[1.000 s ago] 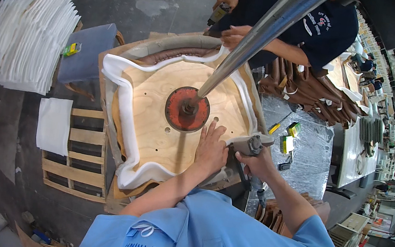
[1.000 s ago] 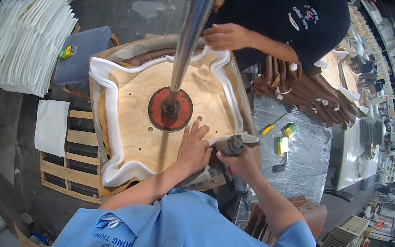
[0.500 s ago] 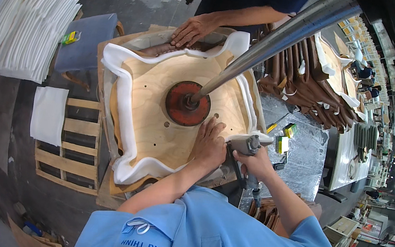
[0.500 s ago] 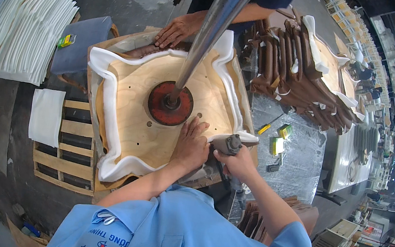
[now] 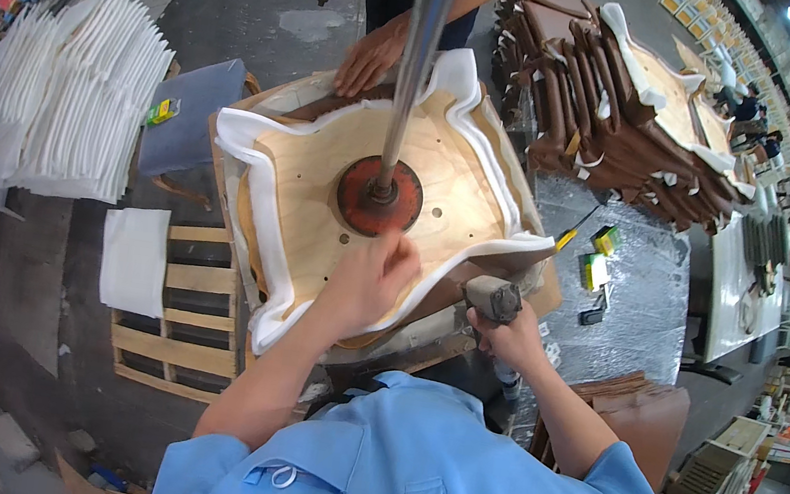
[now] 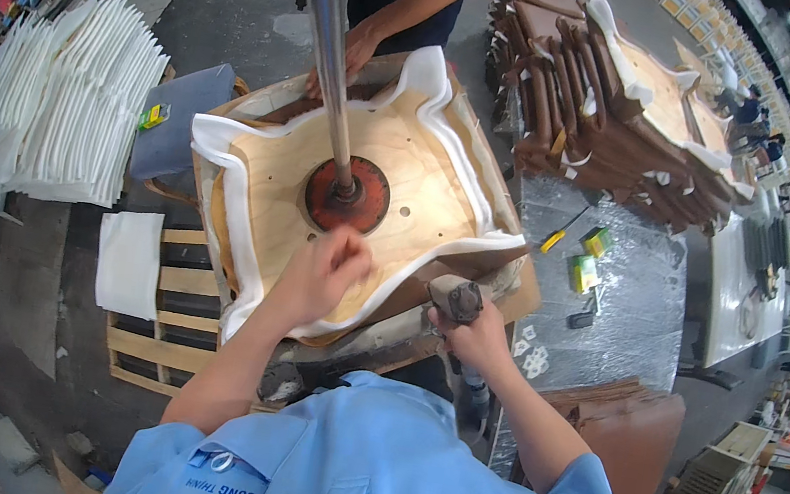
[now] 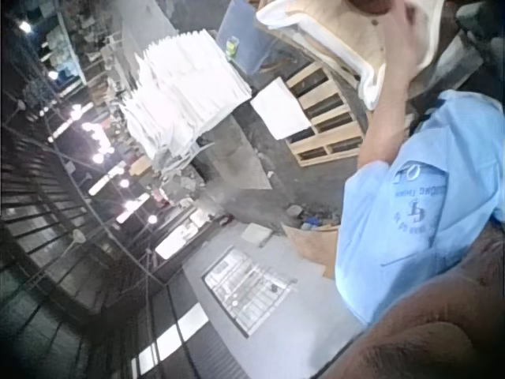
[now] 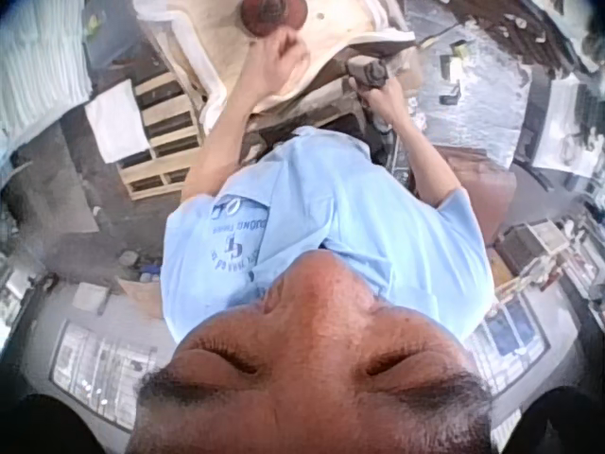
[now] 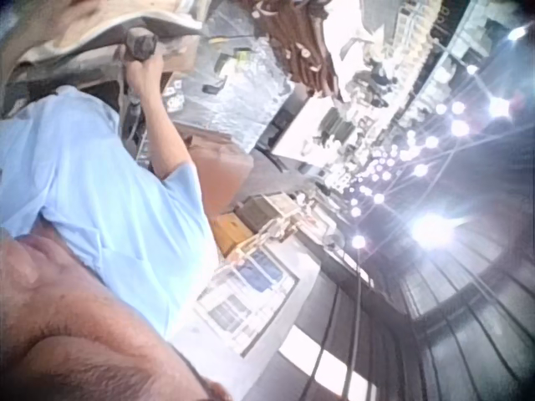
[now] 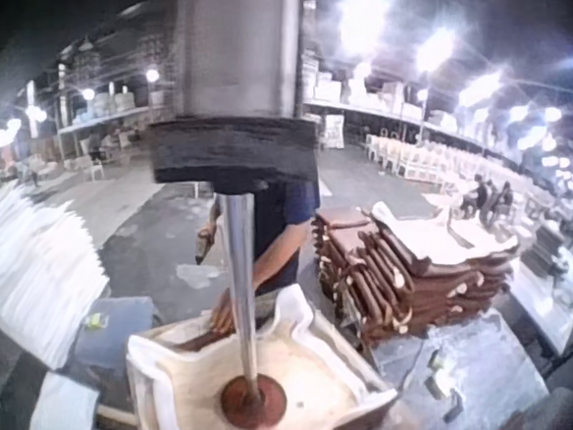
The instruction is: The person places a white foam pad onto a wooden chair seat base, then uses a pneumatic staple gun to attach the foam around the edges while a coworker assists by holding the material. The person repeats this process on a second seat.
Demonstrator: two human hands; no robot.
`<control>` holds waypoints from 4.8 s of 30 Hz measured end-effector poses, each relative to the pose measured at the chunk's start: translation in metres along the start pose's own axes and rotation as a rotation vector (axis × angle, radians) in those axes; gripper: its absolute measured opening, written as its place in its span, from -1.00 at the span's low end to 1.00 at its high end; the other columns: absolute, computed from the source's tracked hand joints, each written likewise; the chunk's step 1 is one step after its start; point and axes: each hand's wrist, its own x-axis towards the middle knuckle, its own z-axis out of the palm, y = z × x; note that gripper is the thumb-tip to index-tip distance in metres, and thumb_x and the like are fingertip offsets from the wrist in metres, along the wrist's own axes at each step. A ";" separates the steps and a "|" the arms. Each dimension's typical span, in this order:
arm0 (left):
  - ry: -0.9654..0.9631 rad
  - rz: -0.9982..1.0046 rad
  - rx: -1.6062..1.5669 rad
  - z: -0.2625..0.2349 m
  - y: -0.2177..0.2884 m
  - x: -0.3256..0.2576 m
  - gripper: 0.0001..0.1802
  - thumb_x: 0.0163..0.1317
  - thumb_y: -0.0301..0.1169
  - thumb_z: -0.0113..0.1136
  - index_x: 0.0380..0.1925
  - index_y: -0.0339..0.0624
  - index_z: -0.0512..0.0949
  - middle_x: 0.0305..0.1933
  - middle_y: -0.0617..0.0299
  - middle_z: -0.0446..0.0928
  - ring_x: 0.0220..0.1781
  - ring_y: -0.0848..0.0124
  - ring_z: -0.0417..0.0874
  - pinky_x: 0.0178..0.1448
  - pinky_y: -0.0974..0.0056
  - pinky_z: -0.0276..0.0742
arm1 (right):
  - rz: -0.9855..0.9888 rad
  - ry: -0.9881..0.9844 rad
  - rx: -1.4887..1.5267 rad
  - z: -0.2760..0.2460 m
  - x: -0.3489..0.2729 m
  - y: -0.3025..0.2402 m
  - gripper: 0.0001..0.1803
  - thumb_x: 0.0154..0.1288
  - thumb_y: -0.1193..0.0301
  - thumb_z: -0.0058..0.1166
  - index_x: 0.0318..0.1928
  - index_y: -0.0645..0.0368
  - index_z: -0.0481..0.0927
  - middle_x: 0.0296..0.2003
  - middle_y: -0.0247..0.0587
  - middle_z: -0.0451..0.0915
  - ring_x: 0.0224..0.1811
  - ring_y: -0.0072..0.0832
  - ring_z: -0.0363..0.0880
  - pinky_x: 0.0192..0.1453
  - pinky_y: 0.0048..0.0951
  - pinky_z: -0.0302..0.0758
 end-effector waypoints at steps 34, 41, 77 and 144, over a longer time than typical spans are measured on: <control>-0.243 0.466 0.799 0.021 -0.079 -0.046 -0.75 0.28 -0.29 0.37 -0.50 -0.19 0.65 -0.40 -0.03 0.63 -0.26 -0.07 0.69 -0.12 -0.14 0.53 | -0.084 0.184 -0.121 0.014 0.010 0.010 -0.54 0.32 0.28 0.44 0.14 0.18 0.64 -0.10 -0.04 0.76 -0.18 -0.19 0.73 -0.15 -0.20 0.65; -0.343 0.483 0.676 0.017 -0.087 -0.029 -0.75 0.27 -0.32 0.38 -0.52 -0.22 0.64 -0.46 -0.09 0.59 -0.39 -0.12 0.66 -0.31 -0.18 0.53 | -0.071 0.244 -0.168 0.022 0.004 -0.002 -0.57 0.35 0.30 0.43 0.13 0.19 0.63 -0.19 -0.12 0.75 -0.35 -0.32 0.72 -0.27 -0.26 0.66; -0.360 0.471 0.723 -0.005 -0.103 -0.033 -0.72 0.30 -0.22 0.33 -0.38 -0.24 0.78 -0.18 -0.01 0.65 0.02 0.01 0.62 0.18 -0.05 0.46 | 0.108 0.184 -0.098 0.026 0.009 -0.027 -0.63 0.34 0.37 0.43 0.05 0.28 0.65 -0.41 -0.22 0.70 -0.62 -0.48 0.61 -0.52 -0.35 0.58; 0.000 0.172 0.595 0.085 -0.050 0.038 -0.71 0.20 -0.18 0.50 -0.21 -0.13 0.75 -0.06 -0.01 0.59 0.11 -0.04 0.55 0.22 -0.05 0.50 | 0.003 0.130 0.257 0.004 -0.014 0.017 -0.66 0.39 0.32 0.44 0.05 0.20 0.67 -0.39 -0.35 0.66 -0.52 -0.56 0.61 -0.46 -0.42 0.52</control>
